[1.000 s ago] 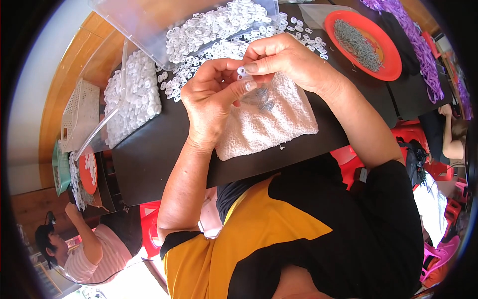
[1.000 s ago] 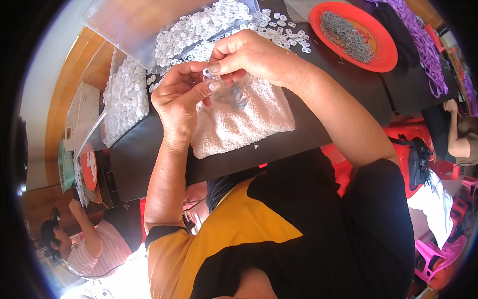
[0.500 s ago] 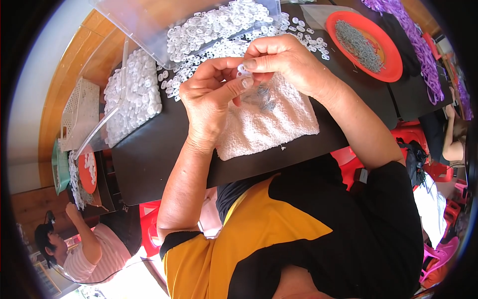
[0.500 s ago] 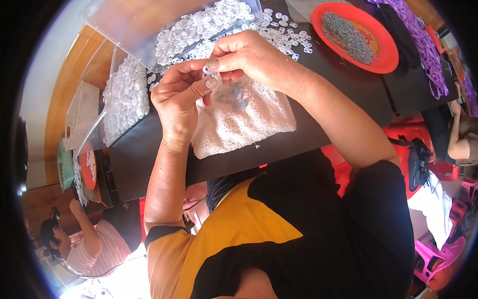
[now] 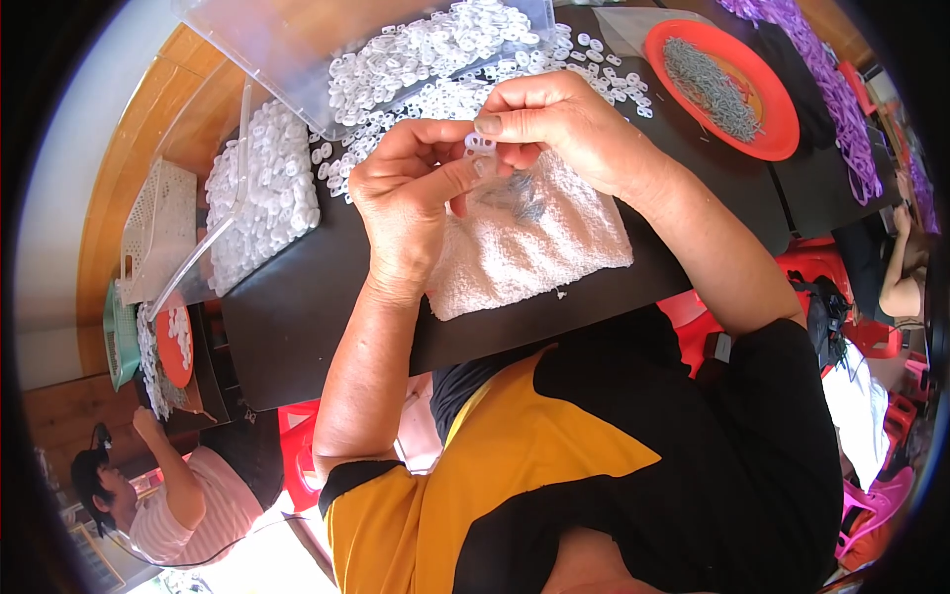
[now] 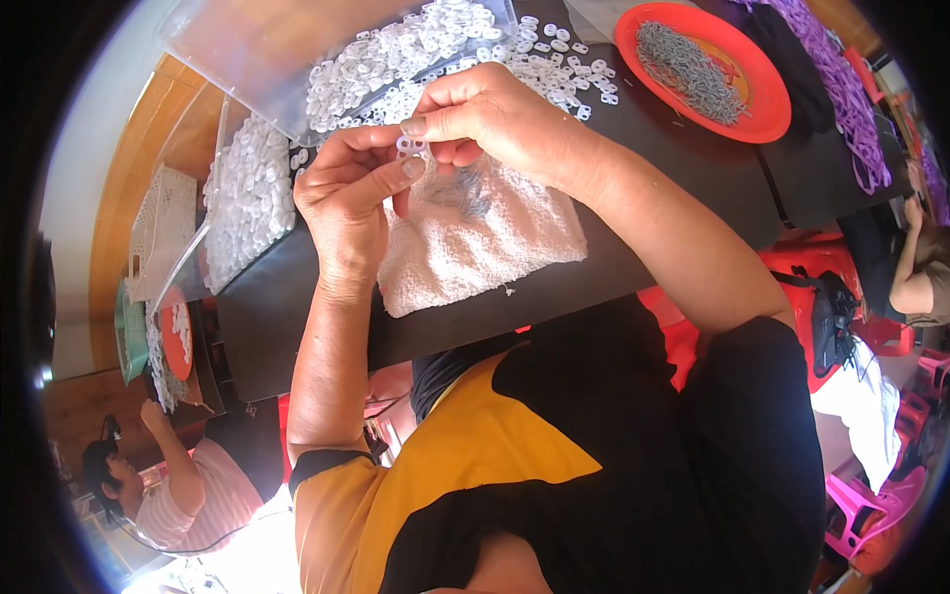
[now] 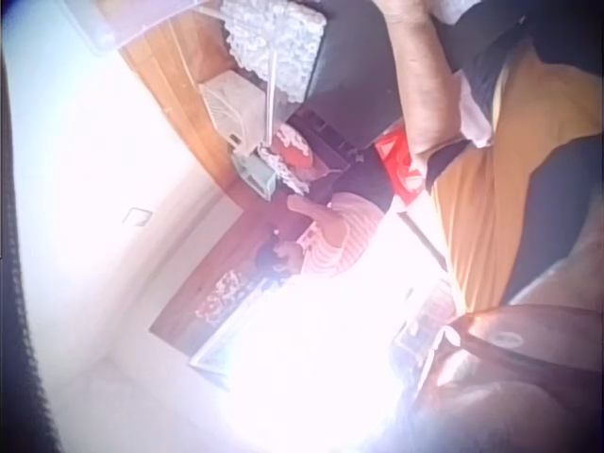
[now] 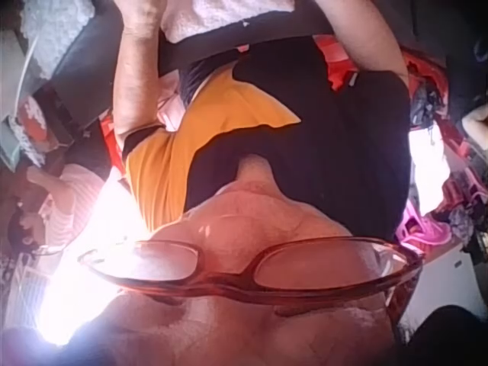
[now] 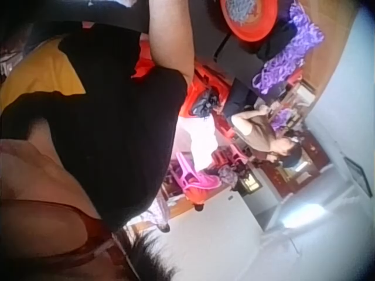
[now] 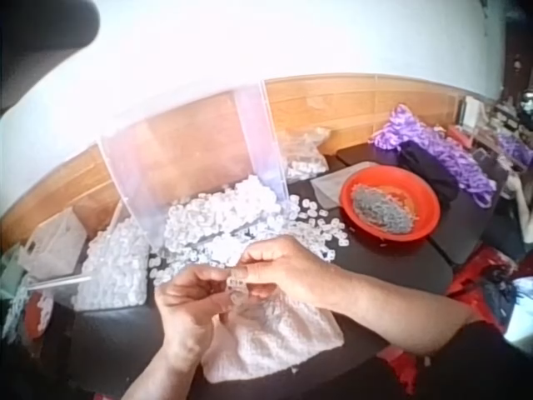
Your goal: Inspecting and sorting small white plastic parts at an assembly station.
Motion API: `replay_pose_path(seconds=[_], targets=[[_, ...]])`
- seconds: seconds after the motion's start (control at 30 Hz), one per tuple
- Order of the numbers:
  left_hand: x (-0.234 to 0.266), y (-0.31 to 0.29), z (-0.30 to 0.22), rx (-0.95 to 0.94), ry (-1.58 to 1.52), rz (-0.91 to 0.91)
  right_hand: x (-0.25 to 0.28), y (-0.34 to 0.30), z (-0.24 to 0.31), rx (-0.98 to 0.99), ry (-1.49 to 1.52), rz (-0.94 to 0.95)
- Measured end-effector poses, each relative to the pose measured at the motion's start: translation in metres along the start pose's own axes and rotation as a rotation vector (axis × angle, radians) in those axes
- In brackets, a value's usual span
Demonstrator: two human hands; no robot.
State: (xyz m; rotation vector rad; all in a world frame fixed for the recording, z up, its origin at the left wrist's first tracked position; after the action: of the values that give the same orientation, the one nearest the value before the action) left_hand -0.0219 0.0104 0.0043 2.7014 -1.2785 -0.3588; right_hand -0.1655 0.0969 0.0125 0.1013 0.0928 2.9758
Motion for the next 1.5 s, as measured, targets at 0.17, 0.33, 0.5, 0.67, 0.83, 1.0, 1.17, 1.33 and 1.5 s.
replay_pose_path(seconds=[0.17, 0.33, 0.5, 0.67, 0.83, 1.0, 1.17, 1.33, 1.5], targets=[[0.005, 0.002, 0.002, 0.052, -0.057, -0.033, -0.001, -0.001, -0.001, -0.013, 0.044, -0.009], [-0.004, 0.000, 0.000, 0.017, 0.004, -0.005, 0.004, -0.001, 0.000, -0.037, 0.035, -0.011], [-0.002, -0.001, 0.000, -0.044, 0.104, 0.029, 0.005, -0.002, 0.004, -0.030, 0.010, 0.000], [-0.002, -0.002, 0.000, -0.031, 0.151, 0.049, 0.007, -0.001, 0.001, -0.018, 0.020, 0.022], [0.000, -0.002, 0.002, -0.045, 0.165, 0.028, 0.002, -0.002, 0.005, -0.011, -0.042, 0.009], [-0.005, -0.004, -0.001, -0.074, 0.148, 0.028, 0.001, -0.004, 0.005, 0.016, -0.024, -0.007], [-0.005, -0.004, -0.002, -0.142, 0.163, 0.058, -0.004, -0.005, 0.006, 0.000, -0.018, -0.050], [-0.006, -0.003, 0.000, -0.160, 0.157, 0.052, -0.007, -0.007, 0.001, -0.086, 0.023, -0.095], [-0.007, -0.006, -0.001, -0.158, 0.194, 0.025, -0.009, -0.007, 0.000, -0.088, 0.036, -0.077]])
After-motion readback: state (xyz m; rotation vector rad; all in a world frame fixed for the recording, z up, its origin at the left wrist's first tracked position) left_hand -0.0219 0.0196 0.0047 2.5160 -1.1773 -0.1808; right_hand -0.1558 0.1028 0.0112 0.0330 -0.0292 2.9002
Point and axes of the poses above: each hand's wrist, its own y-axis towards the middle knuckle, its own x-axis out of the back of the hand, z = x × y, the point moved 3 cm from there along y, towards the middle knuckle, and after that the axes turned 3 degrees about z, right-handed, at the moved point
